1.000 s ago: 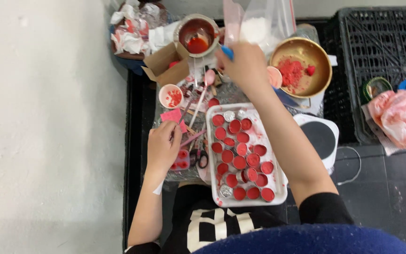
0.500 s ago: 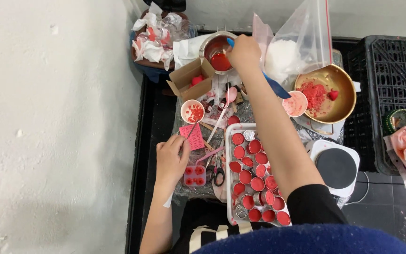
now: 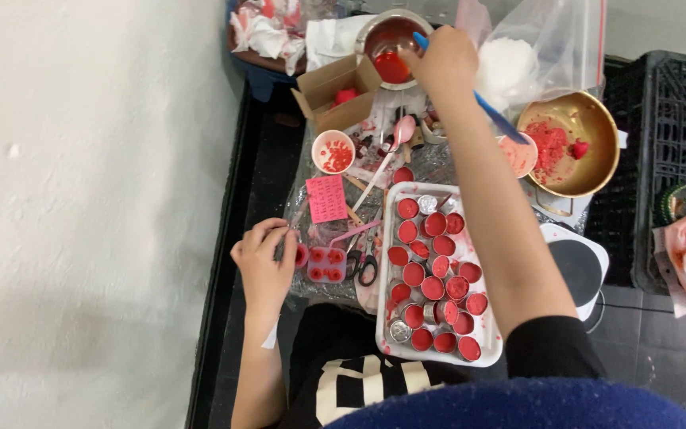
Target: Cleaning and preparing small tealight candle containers for reuse or filling.
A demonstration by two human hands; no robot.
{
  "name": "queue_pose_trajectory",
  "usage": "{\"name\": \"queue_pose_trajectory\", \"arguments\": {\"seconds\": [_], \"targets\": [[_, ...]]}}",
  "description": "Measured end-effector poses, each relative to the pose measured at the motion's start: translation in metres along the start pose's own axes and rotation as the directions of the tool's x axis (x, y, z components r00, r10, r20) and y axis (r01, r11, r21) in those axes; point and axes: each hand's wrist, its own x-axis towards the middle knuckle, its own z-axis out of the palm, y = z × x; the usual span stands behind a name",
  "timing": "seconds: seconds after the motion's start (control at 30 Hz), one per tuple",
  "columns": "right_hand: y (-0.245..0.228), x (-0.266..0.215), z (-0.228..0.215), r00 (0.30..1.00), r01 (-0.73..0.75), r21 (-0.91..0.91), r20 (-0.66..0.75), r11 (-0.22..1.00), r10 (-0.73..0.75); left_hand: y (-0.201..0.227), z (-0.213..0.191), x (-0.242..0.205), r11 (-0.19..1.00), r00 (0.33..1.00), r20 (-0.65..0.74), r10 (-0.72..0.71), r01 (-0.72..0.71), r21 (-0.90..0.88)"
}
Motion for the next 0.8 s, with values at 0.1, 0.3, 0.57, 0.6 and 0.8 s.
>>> {"name": "queue_pose_trajectory", "arguments": {"seconds": [0.1,0.3,0.57,0.6,0.8], "targets": [[-0.008,-0.015,-0.013,0.998,0.056,-0.007,-0.029,0.998,-0.056,-0.007,0.011,-0.015,0.997,1.0,0.01,0.001,-0.002,0.082],[-0.032,-0.106,-0.065,0.877,0.476,0.11,-0.128,0.873,-0.462,-0.009,0.015,-0.029,0.99,0.997,0.027,0.068,-0.071,0.125],[0.006,-0.256,-0.13,0.69,0.72,0.182,-0.292,0.67,-0.662,-0.02,-0.004,-0.063,0.999,0.998,-0.058,0.004,-0.002,0.039],[0.017,-0.267,-0.132,0.663,0.741,0.202,-0.369,0.64,-0.652,-0.02,-0.005,-0.067,1.0,0.995,-0.095,-0.003,0.006,0.026],[0.092,-0.342,-0.091,0.345,0.778,0.288,-0.938,0.559,0.003,-0.03,-0.009,-0.083,0.997,0.988,-0.154,0.013,-0.025,-0.074]]}}
